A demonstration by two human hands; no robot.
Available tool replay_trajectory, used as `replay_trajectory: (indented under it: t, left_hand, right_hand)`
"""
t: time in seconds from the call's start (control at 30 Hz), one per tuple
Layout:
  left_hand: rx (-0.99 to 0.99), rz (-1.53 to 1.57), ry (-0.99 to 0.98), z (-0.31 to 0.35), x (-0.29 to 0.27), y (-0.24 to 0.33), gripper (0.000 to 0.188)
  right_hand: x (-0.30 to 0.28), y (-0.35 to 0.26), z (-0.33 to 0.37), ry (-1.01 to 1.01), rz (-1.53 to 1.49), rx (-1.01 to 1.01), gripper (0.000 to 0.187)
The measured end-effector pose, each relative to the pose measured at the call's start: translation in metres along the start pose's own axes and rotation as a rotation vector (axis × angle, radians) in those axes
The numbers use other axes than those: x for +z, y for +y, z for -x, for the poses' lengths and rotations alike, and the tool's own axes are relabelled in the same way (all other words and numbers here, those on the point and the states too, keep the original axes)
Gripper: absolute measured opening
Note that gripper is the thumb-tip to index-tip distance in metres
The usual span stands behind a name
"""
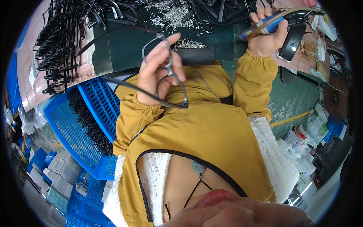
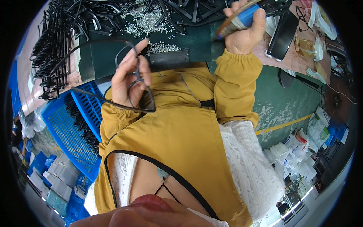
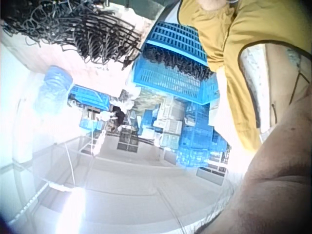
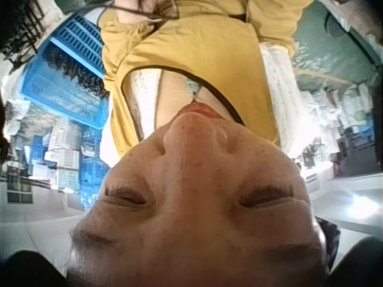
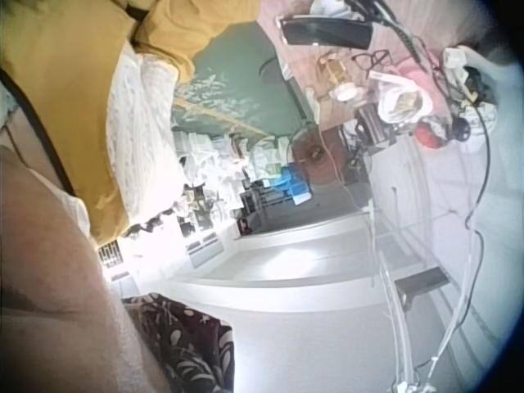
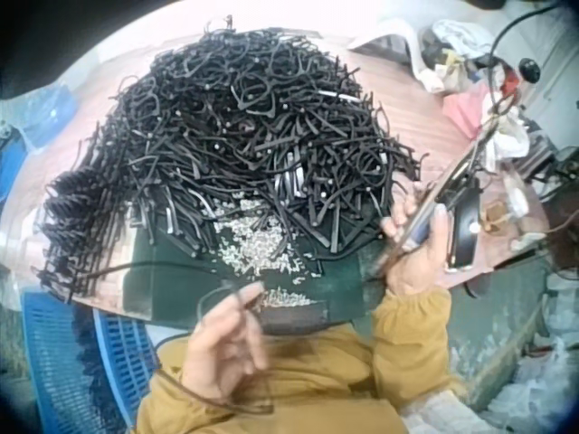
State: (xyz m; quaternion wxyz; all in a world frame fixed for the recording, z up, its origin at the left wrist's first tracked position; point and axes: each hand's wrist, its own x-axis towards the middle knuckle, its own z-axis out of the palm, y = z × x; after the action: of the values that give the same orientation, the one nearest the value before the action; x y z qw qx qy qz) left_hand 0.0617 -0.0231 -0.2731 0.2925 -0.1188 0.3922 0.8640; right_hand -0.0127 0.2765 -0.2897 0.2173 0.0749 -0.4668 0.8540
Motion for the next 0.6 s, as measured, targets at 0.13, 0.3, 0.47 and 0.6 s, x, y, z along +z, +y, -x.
replay_trajectory:
  t: [0.13, 0.3, 0.47, 0.6]
  left_hand:
    - [-0.059, 0.215, 0.04, 0.013, -0.014, -0.017, 0.039]
    - [-0.24, 0.369, -0.019, 0.019, -0.006, -0.044, 0.037]
    - [-0.506, 0.213, 0.065, 0.021, 0.013, -0.053, 0.036]
    - [-0.565, 0.24, 0.086, 0.018, 0.016, -0.054, 0.031]
  right_hand:
    - [0.03, 0.016, -0.009, -0.119, -0.36, 0.182, 0.034]
    - [0.055, 0.041, -0.007, -0.011, -0.21, 0.064, 0.035]
    - [0.059, 0.037, -0.002, 0.041, -0.571, 0.176, 0.031]
    - [0.068, 0.018, 0.033, -0.045, -0.258, 0.128, 0.044]
